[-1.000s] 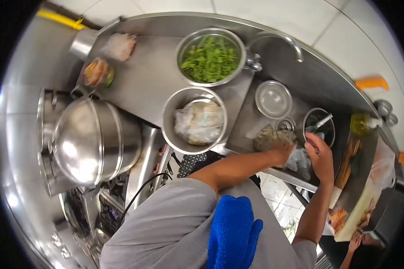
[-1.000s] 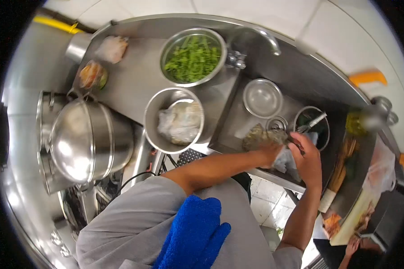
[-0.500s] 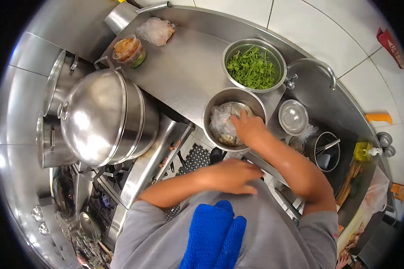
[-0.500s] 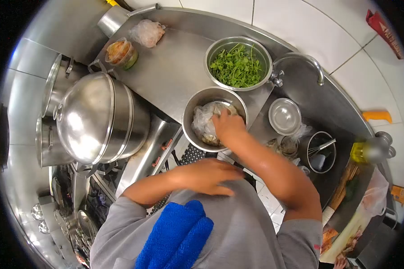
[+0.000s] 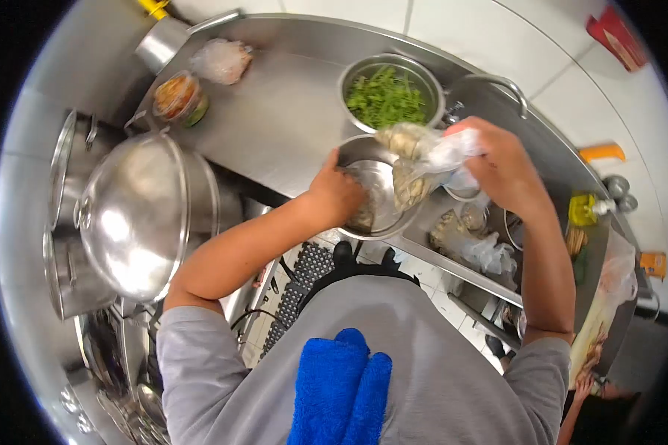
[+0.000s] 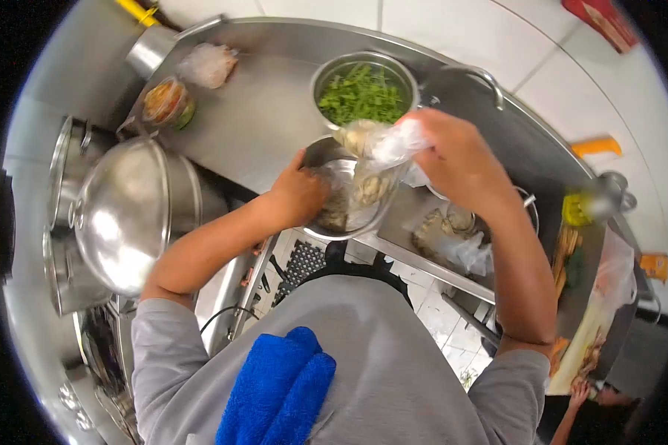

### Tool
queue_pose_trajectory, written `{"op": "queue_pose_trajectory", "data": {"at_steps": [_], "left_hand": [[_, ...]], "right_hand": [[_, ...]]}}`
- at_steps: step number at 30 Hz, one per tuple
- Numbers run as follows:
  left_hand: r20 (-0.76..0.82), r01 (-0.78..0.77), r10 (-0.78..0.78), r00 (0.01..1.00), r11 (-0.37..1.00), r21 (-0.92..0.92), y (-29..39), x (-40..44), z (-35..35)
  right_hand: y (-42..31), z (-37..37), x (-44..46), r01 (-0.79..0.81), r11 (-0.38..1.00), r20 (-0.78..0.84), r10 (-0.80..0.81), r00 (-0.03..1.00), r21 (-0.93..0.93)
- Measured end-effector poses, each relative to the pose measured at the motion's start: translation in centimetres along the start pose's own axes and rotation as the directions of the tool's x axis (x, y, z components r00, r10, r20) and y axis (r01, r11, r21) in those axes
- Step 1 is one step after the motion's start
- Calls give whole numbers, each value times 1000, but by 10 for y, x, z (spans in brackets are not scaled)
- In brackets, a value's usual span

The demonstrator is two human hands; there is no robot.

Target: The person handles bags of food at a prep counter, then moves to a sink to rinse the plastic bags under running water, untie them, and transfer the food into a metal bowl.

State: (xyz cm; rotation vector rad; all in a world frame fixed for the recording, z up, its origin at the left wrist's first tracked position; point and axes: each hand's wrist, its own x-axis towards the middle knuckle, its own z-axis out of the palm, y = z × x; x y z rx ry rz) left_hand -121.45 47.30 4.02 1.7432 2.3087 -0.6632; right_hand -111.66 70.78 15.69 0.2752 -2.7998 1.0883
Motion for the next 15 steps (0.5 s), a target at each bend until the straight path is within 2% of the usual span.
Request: {"op": "queue_pose_trajectory", "data": {"at_steps": [1,2,3,4,5,6,8,9,10,11,12,14,15], "left_hand": [[33,11,-10,999,1000,-17,1,4,2],[63,8,-6,998,999,-33,5,11,5],[24,46,-47,999,997,67,7,18,13],[145,32,-44,988,996,81,6,22,1],[73,7,-13,997,996,86,4,23,8],[161,-34,22,987,997,75,4,25,-4],[175,-61,23,984,974,216,8,21,-11],[177,-61,22,984,973,221,3,21,-6],[-4,-103,105,994,981,166,-4,19,5],[-185,-152,173,968,981,119,-8,16,10],[-172,-144,163,971,982,120,-12,14,10],[-412,-293,240,879,953,-72,-25,9,7],[-395,-271,223,891,960,-69,-30,5,-1]], "right_hand": [[-5,-14,-13,-69,993,-53,74,996,96],[-4,-27,-26,-114,990,-75,121,990,82],[-1,-39,-39,-110,988,-95,121,988,108],[1,-48,-53,-99,986,-117,114,987,132],[5,-52,-67,-115,971,-149,149,978,211],[12,-51,-82,-139,969,-164,174,971,203],[30,-43,-105,-234,966,-147,248,958,108],[41,-35,-114,-252,968,-117,249,961,-9],[61,-19,-126,-194,979,-93,188,978,-63],[77,-4,-138,-228,972,-38,226,973,-51],[97,15,-152,-260,961,30,263,964,-95],[135,53,-180,-339,914,157,377,913,-221],[150,73,-195,-387,871,209,456,865,-302]]}}
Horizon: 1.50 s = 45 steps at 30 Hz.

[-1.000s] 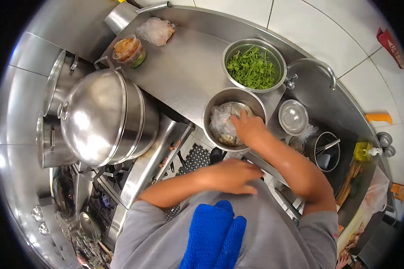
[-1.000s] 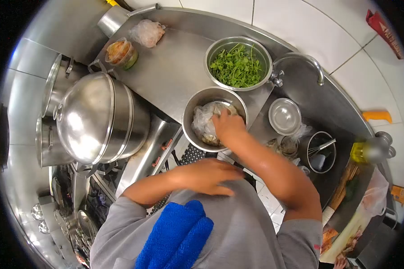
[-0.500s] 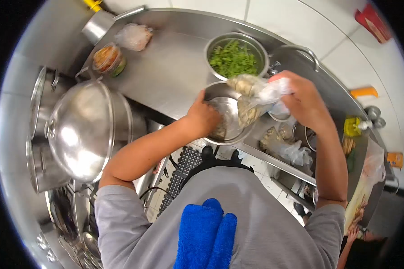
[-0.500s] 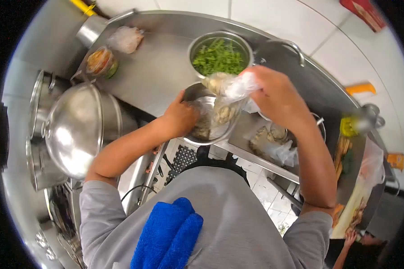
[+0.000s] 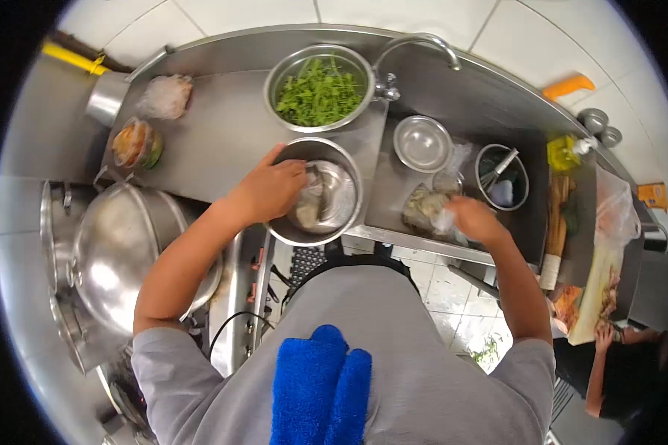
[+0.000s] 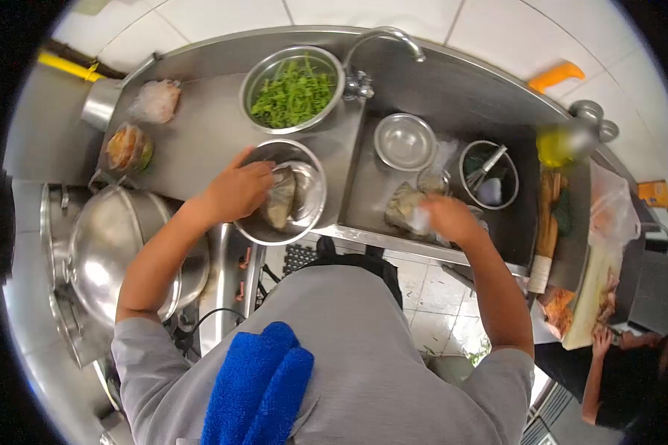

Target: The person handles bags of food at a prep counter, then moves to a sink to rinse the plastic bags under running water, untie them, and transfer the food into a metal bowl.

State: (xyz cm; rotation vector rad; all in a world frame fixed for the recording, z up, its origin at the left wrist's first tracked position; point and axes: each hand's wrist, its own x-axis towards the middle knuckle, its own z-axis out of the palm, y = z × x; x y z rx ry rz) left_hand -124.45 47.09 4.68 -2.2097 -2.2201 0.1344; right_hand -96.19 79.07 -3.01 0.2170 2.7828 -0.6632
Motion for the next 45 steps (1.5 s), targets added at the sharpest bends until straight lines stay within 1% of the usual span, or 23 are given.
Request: {"op": "queue_pose_trajectory", "data": {"at_steps": [2,3,5,6,8,9,11,12,14,16,18,21,23,28,30,31,33,34,36,37,39,43,45], "left_hand": [[29,80,-74,997,947,-311,-2,8,-32],[33,95,-89,995,950,-297,-2,9,-43],[-112,145,-260,959,793,-592,-3,12,-64],[-266,38,-219,939,832,-553,-6,16,-73],[-325,60,-295,899,816,-575,-1,26,-101],[-371,95,-381,847,795,-599,1,30,-111],[-289,181,-502,815,695,-696,4,43,-123],[-191,259,-608,771,573,-778,5,50,-128],[-105,273,-640,761,464,-843,0,68,-126],[68,218,-639,766,159,-963,5,91,-120],[112,178,-612,783,47,-983,13,113,-112],[222,171,-515,828,-146,-974,25,139,-107],[296,167,-466,834,-299,-939,36,153,-109],[259,240,-559,788,-108,-965,32,182,-94],[207,366,-599,774,156,-918,27,190,-93],[207,364,-598,774,155,-918,24,194,-91],[83,358,-482,872,514,-780,22,200,-85],[83,358,-481,873,514,-780,24,203,-82],[259,262,-479,839,-62,-963,31,211,-76],[259,261,-478,839,-63,-963,31,215,-71],[311,173,-430,848,-329,-928,30,224,-64],[321,185,-389,864,-347,-919,39,237,-60],[290,253,-201,936,-192,-948,38,243,-65]], "right_hand": [[50,68,-6,-73,989,168,95,981,-132],[46,65,-3,-54,990,162,75,984,-131],[45,53,-2,-127,989,455,145,879,-71],[45,49,-4,-127,989,448,146,882,-73],[49,37,-15,-117,988,163,100,982,102],[42,21,-15,-119,988,155,103,982,98],[4,-26,-6,45,968,-158,-5,987,249],[-18,-45,-1,58,967,-166,-17,986,247],[-64,-77,9,77,694,-184,81,980,716],[-102,-93,18,147,450,-175,23,984,881],[-141,-102,33,278,338,-313,50,949,899],[-149,-96,72,362,287,-414,145,898,887],[-131,-92,91,313,378,-425,261,867,871],[-75,-100,83,206,366,-323,294,900,908],[-57,-108,79,172,300,-271,329,905,938],[-52,-112,77,171,301,-271,330,904,938],[-44,-121,72,109,420,-265,334,904,901],[-36,-120,76,115,547,-364,373,853,829],[-29,-122,74,96,671,-466,396,791,735],[-27,-125,73,61,779,-565,396,724,624],[-20,-131,74,58,708,-494,430,756,704],[-3,-137,84,79,559,-385,455,803,825],[3,-142,88,52,548,-349,452,821,835]]}}
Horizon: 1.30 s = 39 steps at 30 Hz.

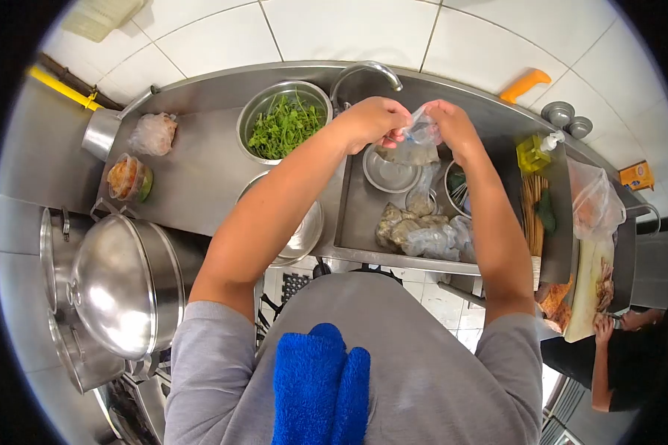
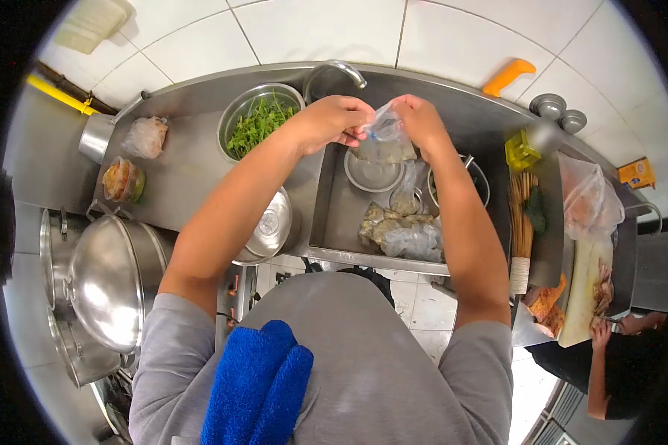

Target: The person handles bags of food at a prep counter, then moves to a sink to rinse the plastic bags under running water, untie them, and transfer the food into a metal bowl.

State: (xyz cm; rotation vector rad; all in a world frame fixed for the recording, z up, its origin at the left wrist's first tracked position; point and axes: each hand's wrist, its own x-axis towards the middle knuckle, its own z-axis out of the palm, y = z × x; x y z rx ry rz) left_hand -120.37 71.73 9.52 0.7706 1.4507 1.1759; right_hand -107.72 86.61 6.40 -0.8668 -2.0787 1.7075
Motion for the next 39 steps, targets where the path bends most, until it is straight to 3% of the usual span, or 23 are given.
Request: {"op": "queue_pose_trajectory", "data": {"at_steps": [4,6,8,10,11,13,14,16,17,18,19,21,23,25,26,27,28,29,31,34,36,37,39], "left_hand": [[3,32,-34,999,976,215,9,10,3],[-20,14,-10,1000,982,188,8,14,4],[-15,-1,-1,1000,990,-139,6,10,2],[-102,-6,-19,995,972,-234,0,10,-6],[-103,-4,-30,994,948,-318,-1,10,-11],[-112,6,-65,992,884,-467,-3,9,-17],[-110,7,-66,992,885,-465,-6,9,-16],[-155,-55,-42,987,817,-574,-18,10,-11],[-203,-105,-31,979,773,-626,-25,11,-3],[-234,-125,-60,970,703,-700,-32,11,5],[-251,-141,-94,963,620,-772,-40,10,12],[-230,-182,-30,973,513,-839,-66,17,18],[-270,-166,-59,961,658,-735,-79,9,24],[-282,-166,-38,959,730,-663,-89,3,26],[-288,-116,-105,952,747,-655,-90,1,30],[-292,-62,-173,941,760,-647,-92,-2,33],[-295,-65,-170,940,761,-645,-98,-3,36],[-306,-39,-185,934,798,-601,-104,-3,38],[-317,-11,-200,927,831,-556,-112,-6,44],[-342,71,-247,907,889,-452,-103,-20,51],[-359,192,-291,887,939,-285,-81,-37,53],[-358,190,-286,889,941,-281,-88,-33,52],[-424,20,-159,891,950,-312,-103,-22,51]], "right_hand": [[-5,-2,4,-17,996,-16,16,1000,-92],[-5,-3,0,27,997,-81,-33,996,-79],[-7,10,-10,77,996,-118,-82,990,-46],[-8,16,-32,326,864,-146,-405,903,-383],[-3,18,-34,331,866,-137,-404,904,-374],[13,20,-37,611,559,6,-735,678,-560],[20,18,-37,610,560,4,-735,678,-561],[29,10,-34,397,795,-102,-491,865,-459],[29,6,-33,403,789,-112,-503,857,-464],[29,2,-37,201,979,-4,-201,980,-22],[32,2,-41,-137,919,244,46,969,369],[51,10,-40,-179,893,216,95,972,413],[71,10,-33,-216,887,257,116,960,408],[83,14,-21,-301,952,225,284,932,47],[87,18,-14,-294,955,230,277,933,43],[85,26,-8,-33,973,49,45,998,-229],[79,35,-3,172,840,-61,-236,970,-514],[72,44,7,208,856,-6,-239,971,-473],[48,76,17,395,861,52,-401,915,-320],[34,113,42,450,782,74,-466,882,-431],[28,126,48,379,854,150,-348,925,-357],[26,129,47,355,857,147,-323,935,-374],[22,129,43,361,851,183,-313,932,-382]]}}
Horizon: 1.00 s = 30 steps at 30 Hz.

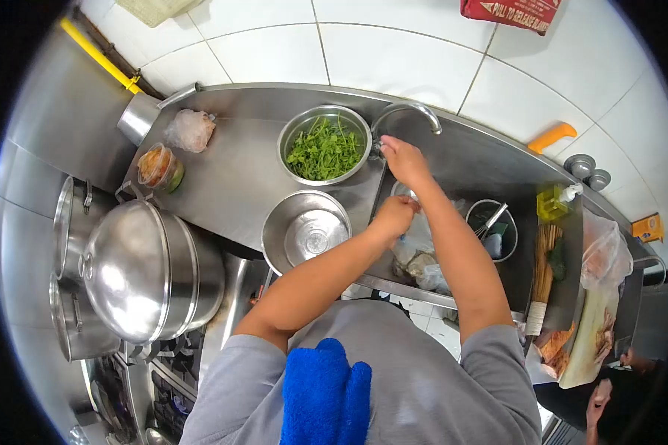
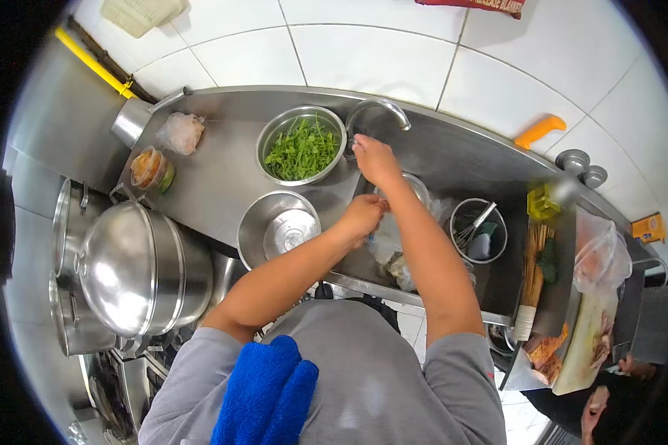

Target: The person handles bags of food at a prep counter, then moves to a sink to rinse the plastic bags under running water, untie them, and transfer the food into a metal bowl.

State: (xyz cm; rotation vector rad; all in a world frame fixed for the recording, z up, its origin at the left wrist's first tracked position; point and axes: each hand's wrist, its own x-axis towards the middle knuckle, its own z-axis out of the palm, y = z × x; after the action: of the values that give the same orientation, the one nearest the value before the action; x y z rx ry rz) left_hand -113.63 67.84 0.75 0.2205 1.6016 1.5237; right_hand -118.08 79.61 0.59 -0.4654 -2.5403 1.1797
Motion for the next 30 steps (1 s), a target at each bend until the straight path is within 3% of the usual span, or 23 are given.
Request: {"op": "queue_pose_trajectory", "data": {"at_steps": [2,6,8,9,11,12,13,14,15,16,17,18,19,21,22,24,25,27,28,30], "left_hand": [[13,-11,11,1000,1000,14,-6,7,-4],[10,-34,34,999,999,-20,7,3,-5],[-12,-45,44,999,996,-76,12,5,-6],[-36,-61,57,998,989,-135,15,8,-5],[-38,-67,61,997,981,-183,28,10,-5],[-47,-78,69,997,970,-230,35,12,-5],[-44,-81,73,996,969,-232,41,16,-5],[-15,-75,74,997,960,-269,45,19,-5],[15,-69,77,997,950,-306,50,22,-4],[7,-81,88,996,946,-314,50,29,0],[11,-84,92,996,946,-313,50,34,2],[26,-97,111,993,943,-317,50,38,3],[41,-112,132,990,941,-321,49,41,4],[-7,-165,168,986,958,-235,46,50,10],[-55,-206,200,978,967,-147,42,56,12],[-93,-231,225,970,970,-68,31,69,12],[-128,-245,245,961,969,10,26,74,11],[-149,-284,284,947,959,19,19,82,7],[-149,-262,260,954,965,6,16,86,6],[-145,-241,238,960,970,-9,13,93,6]], "right_hand": [[-1,0,-6,53,999,21,-53,998,-7],[-2,-6,-14,-5,997,11,4,1000,75],[4,-15,-26,69,995,-185,-54,981,77],[7,-26,-36,68,995,-189,-52,981,76],[8,-55,-67,-15,977,-369,-67,927,-214],[5,-65,-78,-15,976,-372,-69,925,-218],[2,-74,-89,-245,957,-281,195,940,-157],[2,-79,-98,-471,874,-171,449,877,-118],[7,-79,-101,-472,874,-175,449,876,-118],[15,-75,-102,-570,806,2,577,817,157],[24,-71,-103,-656,645,210,631,746,393],[31,-62,-105,-543,595,187,554,811,593],[39,-55,-102,-539,596,183,553,813,595],[52,-44,-88,-225,139,104,581,807,964],[53,-44,-81,-222,141,103,576,811,965],[55,-42,-70,-119,-206,231,701,675,971],[62,-39,-66,-121,-205,231,699,677,971],[64,-37,-61,-152,-54,153,612,776,987],[59,-39,-58,-154,-52,154,611,777,987],[47,-44,-50,-264,225,63,638,767,938]]}}
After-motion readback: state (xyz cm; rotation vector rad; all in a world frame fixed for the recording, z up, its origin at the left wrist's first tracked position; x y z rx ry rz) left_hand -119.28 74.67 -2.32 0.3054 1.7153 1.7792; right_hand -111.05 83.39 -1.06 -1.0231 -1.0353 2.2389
